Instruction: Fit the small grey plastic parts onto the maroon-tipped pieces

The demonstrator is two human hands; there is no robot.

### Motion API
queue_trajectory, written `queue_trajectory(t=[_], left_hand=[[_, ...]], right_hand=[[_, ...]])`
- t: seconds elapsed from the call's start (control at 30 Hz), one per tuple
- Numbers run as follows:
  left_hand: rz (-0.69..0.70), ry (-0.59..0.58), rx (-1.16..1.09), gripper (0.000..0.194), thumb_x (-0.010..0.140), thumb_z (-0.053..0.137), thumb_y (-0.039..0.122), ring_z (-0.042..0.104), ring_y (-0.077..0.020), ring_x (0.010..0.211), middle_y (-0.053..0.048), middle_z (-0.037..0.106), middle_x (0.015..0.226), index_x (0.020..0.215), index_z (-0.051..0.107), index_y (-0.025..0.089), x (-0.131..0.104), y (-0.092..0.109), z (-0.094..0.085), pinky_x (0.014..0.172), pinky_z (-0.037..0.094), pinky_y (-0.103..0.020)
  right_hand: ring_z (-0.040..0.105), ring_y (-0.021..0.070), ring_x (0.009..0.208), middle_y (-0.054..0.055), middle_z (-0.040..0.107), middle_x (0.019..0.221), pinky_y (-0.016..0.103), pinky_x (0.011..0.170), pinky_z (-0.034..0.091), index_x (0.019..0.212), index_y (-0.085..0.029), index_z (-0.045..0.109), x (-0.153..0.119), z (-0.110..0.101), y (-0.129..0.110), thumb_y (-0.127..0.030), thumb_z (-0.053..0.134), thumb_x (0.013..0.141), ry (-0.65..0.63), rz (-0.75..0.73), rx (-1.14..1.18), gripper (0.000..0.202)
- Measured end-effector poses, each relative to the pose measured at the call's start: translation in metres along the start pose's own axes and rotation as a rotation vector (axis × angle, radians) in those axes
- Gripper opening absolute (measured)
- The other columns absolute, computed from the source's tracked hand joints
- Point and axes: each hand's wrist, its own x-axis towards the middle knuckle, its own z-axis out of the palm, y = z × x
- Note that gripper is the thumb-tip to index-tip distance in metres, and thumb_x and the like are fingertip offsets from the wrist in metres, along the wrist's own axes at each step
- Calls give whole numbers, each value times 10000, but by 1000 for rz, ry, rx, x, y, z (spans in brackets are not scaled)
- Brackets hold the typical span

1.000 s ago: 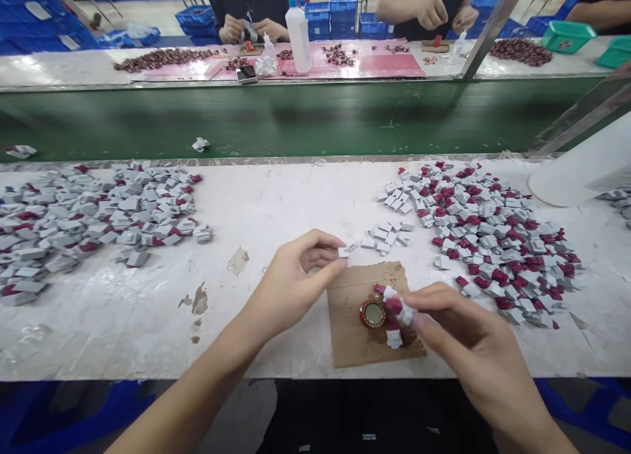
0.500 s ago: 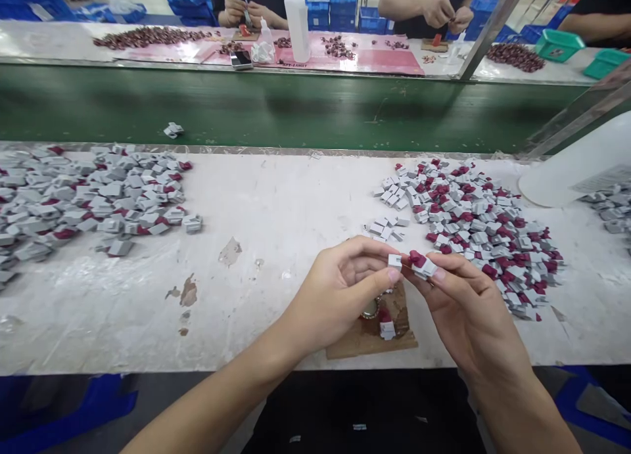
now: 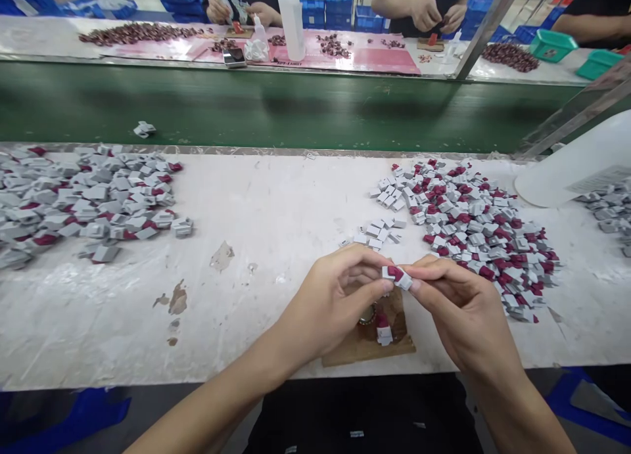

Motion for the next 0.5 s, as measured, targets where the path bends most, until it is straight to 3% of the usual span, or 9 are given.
queue_trajectory(t=[0.17, 0.23, 0.3, 0.4, 0.5], left_hand=[[28, -43, 109, 95, 1014, 780, 270, 813, -236, 993, -49, 845, 1062, 1102, 790, 235, 15, 11, -7, 913, 667, -392], [46, -103, 245, 80, 1005, 771, 263, 804, -245, 990, -50, 844, 1061, 1074, 794, 232, 34, 17, -14, 911, 655, -414], [108, -85, 445, 68, 984, 769, 253, 786, -256, 1005, -59, 840, 1092, 1037, 804, 227, 64, 22, -25, 923, 635, -436], [219, 176, 683, 67, 963, 749, 207, 757, -257, 1017, -84, 839, 1143, 1009, 795, 215, 124, 27, -50, 928, 607, -438], [170, 458, 770, 59, 899, 769, 167, 744, -245, 960, -89, 839, 1049, 943, 750, 200, 186, 30, -80, 902, 594, -421]], right_hand=[[819, 215, 909, 50, 845, 982, 312, 805, 682, 1027, -273, 884, 15, 0, -9, -315, 854, 1008, -16, -28, -87, 55], [822, 248, 940, 66, 853, 1013, 366, 836, 693, 1031, -263, 882, 28, -7, -16, -368, 858, 996, -14, -30, -230, 113], [803, 292, 999, 90, 850, 1100, 454, 892, 685, 1143, -265, 880, 46, -19, -22, -411, 819, 1012, 53, -70, -481, 205], [692, 403, 1157, 159, 787, 1188, 613, 1000, 600, 1222, -233, 873, 76, -42, -21, -450, 758, 1015, 243, -192, -1001, 321], [579, 471, 1228, 203, 715, 1204, 699, 1055, 502, 1040, -206, 893, 100, -59, -9, -442, 741, 982, 265, -253, -1344, 286]])
